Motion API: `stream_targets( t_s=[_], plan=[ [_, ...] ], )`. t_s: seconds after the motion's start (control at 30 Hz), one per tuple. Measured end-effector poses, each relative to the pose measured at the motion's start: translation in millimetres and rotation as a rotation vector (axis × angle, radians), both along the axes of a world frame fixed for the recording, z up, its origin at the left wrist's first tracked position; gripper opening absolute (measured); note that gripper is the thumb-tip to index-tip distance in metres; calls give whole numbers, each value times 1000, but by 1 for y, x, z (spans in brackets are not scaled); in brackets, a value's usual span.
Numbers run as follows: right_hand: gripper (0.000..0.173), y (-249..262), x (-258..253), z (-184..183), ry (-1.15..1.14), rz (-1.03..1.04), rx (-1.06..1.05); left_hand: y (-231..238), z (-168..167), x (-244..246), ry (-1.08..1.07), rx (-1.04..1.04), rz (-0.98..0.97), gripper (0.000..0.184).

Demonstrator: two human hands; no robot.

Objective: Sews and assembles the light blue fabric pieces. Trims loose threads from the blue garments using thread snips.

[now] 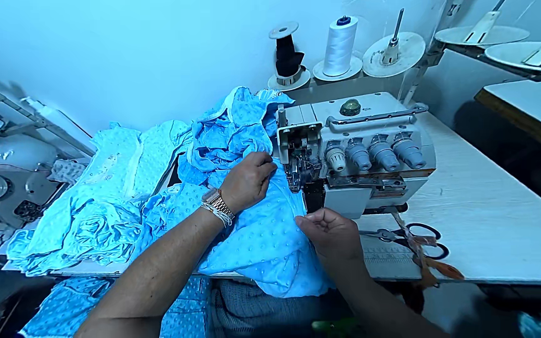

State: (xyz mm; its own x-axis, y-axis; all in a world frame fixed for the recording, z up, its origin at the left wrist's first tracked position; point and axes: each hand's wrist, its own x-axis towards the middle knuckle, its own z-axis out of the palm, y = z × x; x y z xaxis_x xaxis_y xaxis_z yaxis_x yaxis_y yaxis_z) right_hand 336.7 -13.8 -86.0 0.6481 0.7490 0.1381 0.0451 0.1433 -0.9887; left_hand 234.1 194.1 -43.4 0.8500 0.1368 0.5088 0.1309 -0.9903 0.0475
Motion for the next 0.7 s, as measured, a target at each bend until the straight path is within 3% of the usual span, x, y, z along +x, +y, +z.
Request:
stream_targets(
  t_s=[0.1,0.17,0.27,0.3,0.37,0.43,0.57,0.7],
  plan=[
    [14,-3,1,-1,24,34,-36,-13,13,-11,-1,118,77,24],
    [9,-9,3,-5,31,93,-49,-46,27,-29,38,-52,256,21],
    [8,-15,8,-7,22,187,-112,-92,48,-56,366,-380,576,51],
    [7,-16,9,-7,13,215,-143,-99,46,-62,423,-403,613,51],
    [12,-17,11,-7,22,268,-193,-104,33,-71,417,-410,572,29],
    [18,-16,14,-6,44,301,-201,-101,25,-81,319,-436,451,21],
    [20,-21,13,-2,53,311,-135,-96,35,-100,131,-474,293,34],
    [12,-22,10,-2,-23,237,-45,-91,39,-111,198,-482,303,38]
  ],
)
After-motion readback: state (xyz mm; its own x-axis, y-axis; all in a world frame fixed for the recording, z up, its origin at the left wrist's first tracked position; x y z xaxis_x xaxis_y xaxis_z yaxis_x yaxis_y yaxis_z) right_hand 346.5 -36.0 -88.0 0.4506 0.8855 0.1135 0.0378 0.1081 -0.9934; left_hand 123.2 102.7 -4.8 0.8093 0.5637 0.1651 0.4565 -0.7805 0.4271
